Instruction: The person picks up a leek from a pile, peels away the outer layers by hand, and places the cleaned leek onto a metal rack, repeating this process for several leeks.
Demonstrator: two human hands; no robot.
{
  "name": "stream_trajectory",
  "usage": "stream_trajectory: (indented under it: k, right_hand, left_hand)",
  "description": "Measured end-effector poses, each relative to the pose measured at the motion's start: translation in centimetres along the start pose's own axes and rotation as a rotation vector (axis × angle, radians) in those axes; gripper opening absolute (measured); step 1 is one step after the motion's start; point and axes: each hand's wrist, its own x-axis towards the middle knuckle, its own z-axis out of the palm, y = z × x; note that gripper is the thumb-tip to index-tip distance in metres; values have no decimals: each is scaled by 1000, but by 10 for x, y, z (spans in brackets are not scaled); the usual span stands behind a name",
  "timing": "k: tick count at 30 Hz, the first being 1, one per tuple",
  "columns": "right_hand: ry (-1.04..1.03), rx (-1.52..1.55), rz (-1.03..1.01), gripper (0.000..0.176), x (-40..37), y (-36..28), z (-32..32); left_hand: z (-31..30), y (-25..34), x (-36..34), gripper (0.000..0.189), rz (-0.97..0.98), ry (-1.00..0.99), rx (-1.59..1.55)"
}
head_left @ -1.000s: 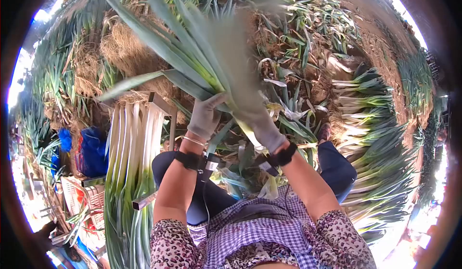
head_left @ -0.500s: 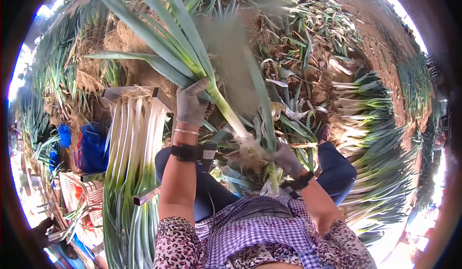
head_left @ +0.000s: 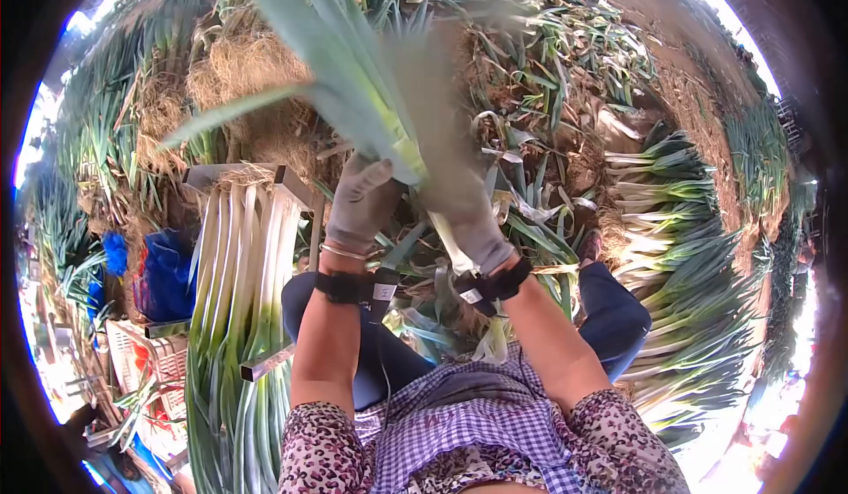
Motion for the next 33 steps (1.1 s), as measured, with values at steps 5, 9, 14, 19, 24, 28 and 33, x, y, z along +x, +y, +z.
stream_trajectory:
  k: [5,9,14,19,24,28,33]
  right_hand:
    - [116,140,316,29,-4,-14,4]
    - [160,-38,207,42,5,-13,17]
    - [112,42,401,44,11,-15,18]
    - [235,258,424,38,0,-4,27]
    - [223,78,545,26,-62,16,33]
    - [-213,-33,746,20,-138,17,-56]
    - [-230,-1042,766,49,-158,13,-118]
  left_hand:
    - [-20,-16,0,49,-119,246,21]
    - [-17,-27,-6,41,-156,380,7]
    - [-13,-34,-10,34,-145,487,64]
    - [-11,-41,-8,25,-117,654,230]
    - [-61,-35,9,19,48,783,340]
    - [-38,2,0,23,138,825,256]
    - [-30,19,-10,25,137,713,96]
